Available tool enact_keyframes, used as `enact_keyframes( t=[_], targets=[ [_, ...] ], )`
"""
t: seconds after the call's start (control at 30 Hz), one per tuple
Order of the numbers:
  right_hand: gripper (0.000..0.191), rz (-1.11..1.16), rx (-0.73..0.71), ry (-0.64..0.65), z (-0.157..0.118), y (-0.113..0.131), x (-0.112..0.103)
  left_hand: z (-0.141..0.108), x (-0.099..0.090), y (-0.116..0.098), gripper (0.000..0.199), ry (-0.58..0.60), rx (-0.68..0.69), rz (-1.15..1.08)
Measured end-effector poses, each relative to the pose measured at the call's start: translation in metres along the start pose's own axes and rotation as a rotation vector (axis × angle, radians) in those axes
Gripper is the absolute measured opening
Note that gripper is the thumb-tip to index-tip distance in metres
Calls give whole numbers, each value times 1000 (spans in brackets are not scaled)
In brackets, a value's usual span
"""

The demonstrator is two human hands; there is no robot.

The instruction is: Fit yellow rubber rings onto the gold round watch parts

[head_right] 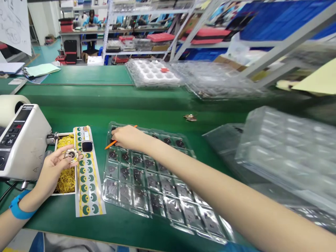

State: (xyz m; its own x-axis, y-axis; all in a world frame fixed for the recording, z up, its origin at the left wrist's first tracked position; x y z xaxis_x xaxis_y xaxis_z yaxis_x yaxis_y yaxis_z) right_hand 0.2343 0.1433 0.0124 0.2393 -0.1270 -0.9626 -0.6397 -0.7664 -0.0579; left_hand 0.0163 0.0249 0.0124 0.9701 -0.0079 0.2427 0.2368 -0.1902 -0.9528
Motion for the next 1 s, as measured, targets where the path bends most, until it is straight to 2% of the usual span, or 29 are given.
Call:
enact_keyframes(
  t=[0.17,0.3,0.37,0.43,0.5,0.53,0.6,0.77,0.9,1.0],
  targets=[
    [14,4,-1,-80,-5,1,13,-3,1,-3,38,5,1,-54],
    [19,49,117,-239,-16,7,20,-5,4,-2,34,48,10,-80],
    [26,118,207,-377,-24,19,15,-6,6,-1,35,77,12,-65],
    [28,291,259,-592,-34,37,4,-7,7,0,36,97,19,-31],
    [24,546,220,-801,-42,59,-8,-8,9,1,34,117,28,12],
    [21,673,177,-852,-44,70,-13,-8,10,2,32,127,33,38],
    [17,895,111,-856,-45,91,-19,-9,12,2,26,143,55,97],
    [19,1299,97,-696,-43,117,-15,-12,18,2,10,193,82,204],
    [23,1410,133,-623,-44,122,-7,-17,20,4,15,209,25,312],
    [23,1389,131,-629,-45,124,-5,-19,20,1,13,203,90,430]
  ],
)
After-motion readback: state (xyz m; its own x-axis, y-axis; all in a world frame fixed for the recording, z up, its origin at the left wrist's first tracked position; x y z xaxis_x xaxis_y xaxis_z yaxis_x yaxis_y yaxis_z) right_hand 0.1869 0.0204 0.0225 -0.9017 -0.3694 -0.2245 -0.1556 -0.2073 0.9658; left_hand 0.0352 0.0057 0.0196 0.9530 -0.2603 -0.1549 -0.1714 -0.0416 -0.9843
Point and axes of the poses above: each hand's wrist, its own z-axis towards the middle knuckle, its own x-axis out of the palm, y = z × x, the point moved 4 cm from there along z, towards the middle knuckle, and after that the axes turned 4 degrees about y, right-handed, at the moved point
